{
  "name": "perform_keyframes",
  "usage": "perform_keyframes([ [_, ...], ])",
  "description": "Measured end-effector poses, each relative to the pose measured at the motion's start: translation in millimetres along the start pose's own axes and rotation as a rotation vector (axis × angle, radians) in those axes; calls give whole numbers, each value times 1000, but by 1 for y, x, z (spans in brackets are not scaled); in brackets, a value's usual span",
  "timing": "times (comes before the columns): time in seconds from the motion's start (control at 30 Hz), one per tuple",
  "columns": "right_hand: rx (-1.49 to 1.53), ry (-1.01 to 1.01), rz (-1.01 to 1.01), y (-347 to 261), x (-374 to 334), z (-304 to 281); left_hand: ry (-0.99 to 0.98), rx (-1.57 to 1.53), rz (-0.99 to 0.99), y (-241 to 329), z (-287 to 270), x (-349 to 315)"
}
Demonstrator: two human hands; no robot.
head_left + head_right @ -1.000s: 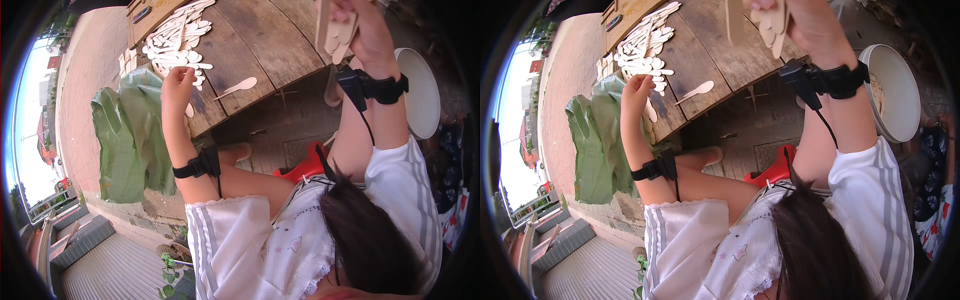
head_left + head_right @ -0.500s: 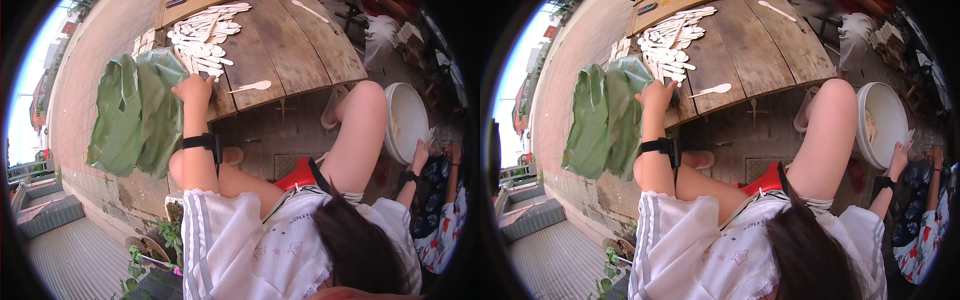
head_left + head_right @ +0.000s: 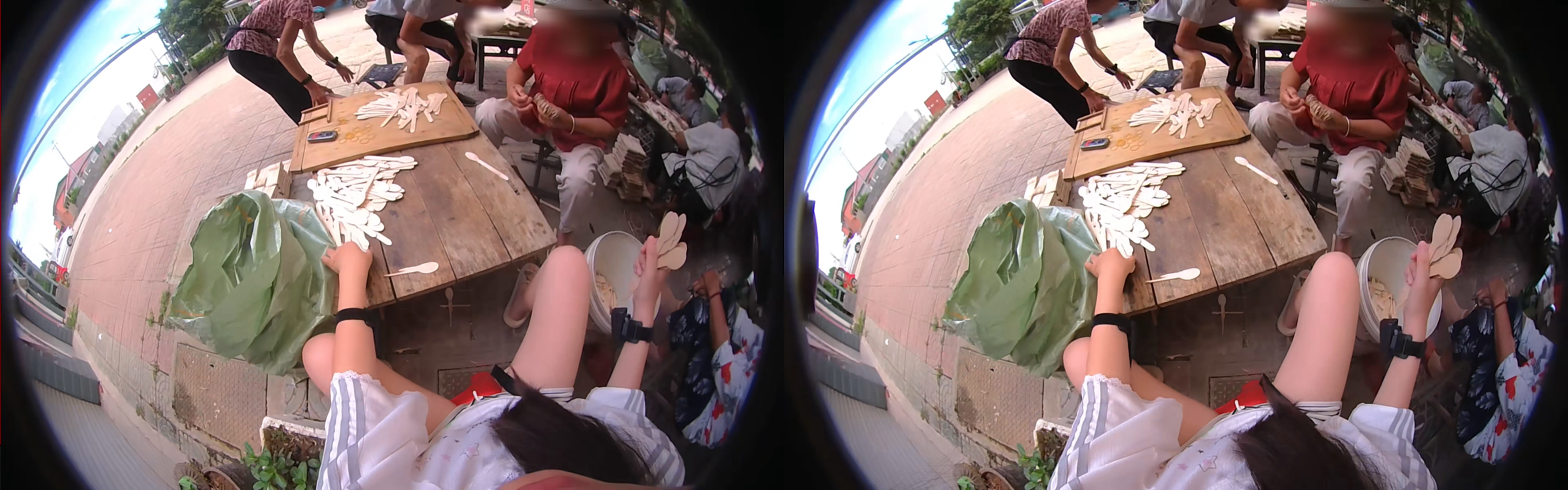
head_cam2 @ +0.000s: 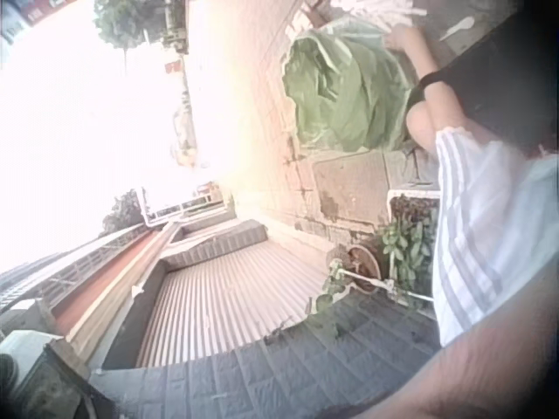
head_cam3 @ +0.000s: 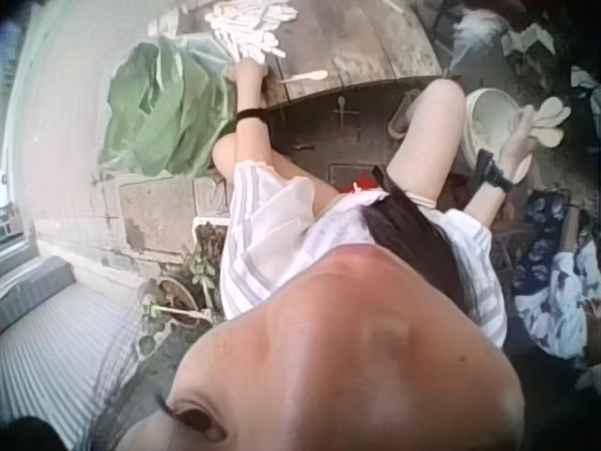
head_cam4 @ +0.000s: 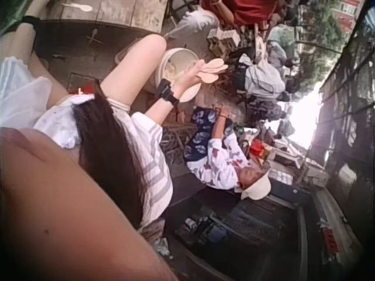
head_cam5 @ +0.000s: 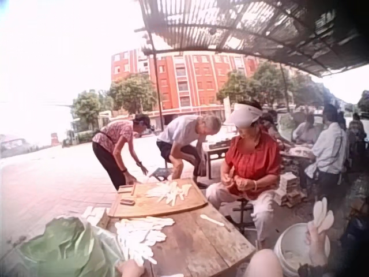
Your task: Sorting and stacking flat wooden sticks on a wooden table outdoors.
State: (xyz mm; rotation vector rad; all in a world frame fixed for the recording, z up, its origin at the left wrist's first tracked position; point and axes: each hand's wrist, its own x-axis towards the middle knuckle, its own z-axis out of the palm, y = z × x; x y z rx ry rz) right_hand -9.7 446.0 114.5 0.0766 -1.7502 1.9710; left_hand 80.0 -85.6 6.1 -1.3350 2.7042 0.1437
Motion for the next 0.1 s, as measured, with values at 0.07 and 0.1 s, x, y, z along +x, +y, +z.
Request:
perform_keyframes([
  [0.07,114,-28,0,1,-8,5,112,-27,65,9,0,0],
  [0.1,202,-134,5,-7,-20,36,353,-30,43,-29,26,19],
])
